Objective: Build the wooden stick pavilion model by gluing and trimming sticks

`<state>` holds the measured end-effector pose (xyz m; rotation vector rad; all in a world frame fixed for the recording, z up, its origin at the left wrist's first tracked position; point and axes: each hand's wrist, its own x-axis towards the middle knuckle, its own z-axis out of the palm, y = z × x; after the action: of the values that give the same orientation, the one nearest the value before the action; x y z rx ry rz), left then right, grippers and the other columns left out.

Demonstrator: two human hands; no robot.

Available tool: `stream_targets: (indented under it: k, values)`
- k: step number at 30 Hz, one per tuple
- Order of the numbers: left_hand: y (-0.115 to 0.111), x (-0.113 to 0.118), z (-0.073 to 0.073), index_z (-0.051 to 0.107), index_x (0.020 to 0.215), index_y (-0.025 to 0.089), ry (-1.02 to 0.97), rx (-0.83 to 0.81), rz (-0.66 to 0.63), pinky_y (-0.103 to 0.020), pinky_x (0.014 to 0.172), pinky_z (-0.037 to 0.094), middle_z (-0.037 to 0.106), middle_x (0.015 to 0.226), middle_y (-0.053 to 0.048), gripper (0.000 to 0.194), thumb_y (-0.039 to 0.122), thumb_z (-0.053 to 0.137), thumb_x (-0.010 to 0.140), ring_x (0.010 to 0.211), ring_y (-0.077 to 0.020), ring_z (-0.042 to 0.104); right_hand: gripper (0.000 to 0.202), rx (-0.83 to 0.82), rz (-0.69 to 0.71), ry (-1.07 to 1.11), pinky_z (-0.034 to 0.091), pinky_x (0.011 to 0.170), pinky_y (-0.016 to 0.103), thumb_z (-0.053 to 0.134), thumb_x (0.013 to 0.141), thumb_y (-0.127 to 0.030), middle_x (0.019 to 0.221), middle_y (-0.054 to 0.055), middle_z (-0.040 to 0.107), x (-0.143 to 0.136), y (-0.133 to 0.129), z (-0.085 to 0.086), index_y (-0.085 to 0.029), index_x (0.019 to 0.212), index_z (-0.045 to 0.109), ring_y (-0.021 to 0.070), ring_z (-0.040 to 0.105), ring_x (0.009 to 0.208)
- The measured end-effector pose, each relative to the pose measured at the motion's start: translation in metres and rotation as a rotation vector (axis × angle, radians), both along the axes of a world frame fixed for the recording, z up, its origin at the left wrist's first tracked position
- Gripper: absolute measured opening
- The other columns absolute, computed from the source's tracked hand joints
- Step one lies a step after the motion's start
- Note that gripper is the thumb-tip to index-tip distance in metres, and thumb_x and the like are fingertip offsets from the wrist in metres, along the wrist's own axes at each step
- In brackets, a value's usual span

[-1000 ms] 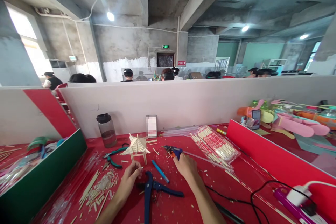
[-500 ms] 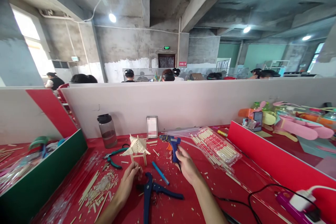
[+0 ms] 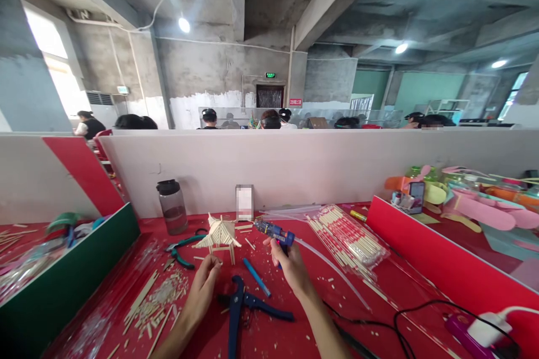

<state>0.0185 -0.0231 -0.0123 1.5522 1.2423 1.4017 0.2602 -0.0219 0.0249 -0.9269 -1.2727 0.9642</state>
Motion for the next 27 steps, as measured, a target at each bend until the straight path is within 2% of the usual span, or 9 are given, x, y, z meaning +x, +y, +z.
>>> stream_targets:
  k: [4, 9, 12, 16, 22, 24, 27]
  values:
    - [-0.001, -0.004, 0.008, 0.049, 0.076, 0.022, 0.113, 0.108, 0.106, -0.032, 0.075, 0.043, 0.048, 0.079, 0.0, 0.028, 0.046, 0.047, 0.091, 0.076, -0.02, 0.049, 0.044, 0.038, -0.09, -0.349, 0.04, 0.06, 0.029, 0.052, 0.094, -0.058, 0.064, 0.0, 0.054, -0.003, -0.015, 0.01, -0.018, 0.095, 0.069, 0.0166, 0.051, 0.061]
    - [0.002, -0.008, 0.009, 0.056, 0.083, 0.022, 0.116, 0.108, 0.193, -0.036, 0.082, 0.048, 0.05, 0.097, -0.004, 0.029, 0.05, 0.05, 0.09, 0.091, -0.0234, 0.054, 0.029, 0.274, -0.107, -0.601, 0.043, 0.067, 0.029, 0.053, 0.096, -0.044, 0.078, 0.003, 0.062, -0.016, -0.028, 0.019, -0.02, 0.082, 0.061, 0.019, 0.059, 0.073]
    - [0.006, -0.011, 0.004, 0.06, 0.085, 0.022, 0.088, 0.086, 0.189, -0.035, 0.081, 0.05, 0.048, 0.104, -0.006, 0.034, 0.055, 0.053, 0.089, 0.094, -0.0238, 0.055, 0.025, 0.335, -0.11, -0.621, 0.042, 0.065, 0.028, 0.053, 0.096, -0.041, 0.078, 0.003, 0.062, -0.025, -0.03, 0.019, -0.021, 0.082, 0.059, 0.0187, 0.061, 0.073]
    - [0.011, -0.014, -0.002, 0.062, 0.081, 0.021, 0.085, 0.112, 0.166, -0.036, 0.083, 0.051, 0.05, 0.108, -0.008, 0.036, 0.057, 0.057, 0.087, 0.106, -0.0273, 0.054, 0.025, 0.316, -0.132, -0.601, 0.041, 0.063, 0.028, 0.053, 0.095, -0.043, 0.075, 0.002, 0.062, -0.032, -0.03, 0.016, -0.023, 0.082, 0.06, 0.0183, 0.06, 0.069]
    - [0.011, -0.013, 0.0, 0.061, 0.074, 0.021, 0.065, 0.107, 0.083, -0.036, 0.085, 0.05, 0.059, 0.111, -0.012, 0.039, 0.058, 0.059, 0.085, 0.12, -0.0328, 0.052, 0.019, 0.336, -0.148, -0.646, 0.044, 0.068, 0.029, 0.056, 0.095, -0.037, 0.08, 0.004, 0.066, -0.036, -0.03, 0.004, -0.023, 0.084, 0.063, 0.0207, 0.063, 0.075]
    - [0.01, -0.012, 0.001, 0.06, 0.074, 0.021, 0.06, 0.103, 0.079, -0.036, 0.084, 0.05, 0.059, 0.109, -0.012, 0.039, 0.058, 0.059, 0.085, 0.118, -0.0322, 0.053, 0.019, 0.328, -0.151, -0.641, 0.044, 0.068, 0.029, 0.056, 0.095, -0.037, 0.081, 0.004, 0.066, -0.036, -0.029, 0.001, -0.023, 0.085, 0.063, 0.0208, 0.063, 0.075]
    - [0.01, -0.011, 0.0, 0.061, 0.075, 0.021, 0.05, 0.11, 0.086, -0.035, 0.081, 0.05, 0.057, 0.104, -0.01, 0.039, 0.058, 0.059, 0.085, 0.104, -0.0282, 0.057, 0.018, 0.313, -0.128, -0.642, 0.044, 0.067, 0.028, 0.055, 0.096, -0.036, 0.08, 0.004, 0.065, -0.035, -0.028, 0.0, -0.023, 0.085, 0.062, 0.0199, 0.063, 0.075]
